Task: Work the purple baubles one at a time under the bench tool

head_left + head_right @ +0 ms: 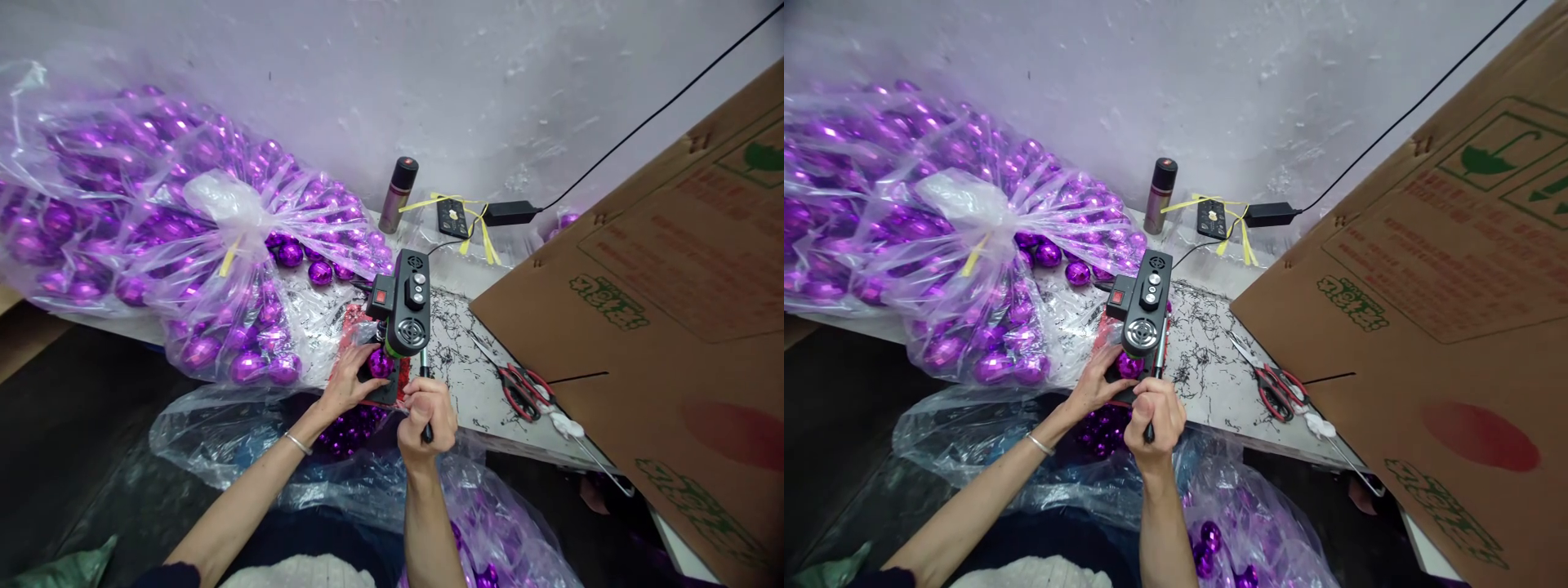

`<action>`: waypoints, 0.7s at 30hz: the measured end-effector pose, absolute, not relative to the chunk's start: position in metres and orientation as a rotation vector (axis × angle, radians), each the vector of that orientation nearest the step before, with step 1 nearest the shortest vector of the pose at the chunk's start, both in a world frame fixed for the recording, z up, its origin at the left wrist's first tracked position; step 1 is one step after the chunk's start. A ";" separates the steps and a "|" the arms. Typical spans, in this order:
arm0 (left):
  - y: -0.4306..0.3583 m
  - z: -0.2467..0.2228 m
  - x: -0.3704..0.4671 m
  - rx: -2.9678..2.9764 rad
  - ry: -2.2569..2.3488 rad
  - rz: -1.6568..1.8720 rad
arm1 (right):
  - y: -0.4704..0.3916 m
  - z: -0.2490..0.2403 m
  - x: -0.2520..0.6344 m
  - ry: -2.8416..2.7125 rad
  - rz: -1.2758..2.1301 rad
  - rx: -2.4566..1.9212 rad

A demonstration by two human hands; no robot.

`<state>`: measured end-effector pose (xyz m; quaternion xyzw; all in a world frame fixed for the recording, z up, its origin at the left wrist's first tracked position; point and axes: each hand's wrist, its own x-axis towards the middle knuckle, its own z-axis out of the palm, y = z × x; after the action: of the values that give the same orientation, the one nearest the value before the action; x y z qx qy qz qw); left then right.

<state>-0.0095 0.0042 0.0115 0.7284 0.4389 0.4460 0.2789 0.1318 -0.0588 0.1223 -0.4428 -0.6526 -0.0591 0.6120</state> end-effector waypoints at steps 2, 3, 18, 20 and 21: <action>0.004 0.012 -0.009 1.945 1.184 1.183 | -0.059 0.113 0.132 -1.508 -0.141 -1.015; 0.004 0.012 -0.009 1.941 1.188 1.176 | -0.058 0.109 0.131 -1.506 -0.140 -1.013; 0.002 0.006 -0.007 1.944 1.167 1.235 | -0.050 0.082 0.127 -1.414 -0.180 -0.939; 0.002 0.007 -0.007 1.939 1.170 1.220 | -0.050 0.081 0.127 -1.413 -0.179 -0.939; 0.002 0.007 -0.007 1.937 1.173 1.211 | -0.050 0.081 0.127 -1.412 -0.183 -0.939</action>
<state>-0.0069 0.0023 0.0068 0.7234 0.4383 0.4523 0.2828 0.1268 -0.0495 0.0806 -0.4145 -0.6236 -0.0810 0.6578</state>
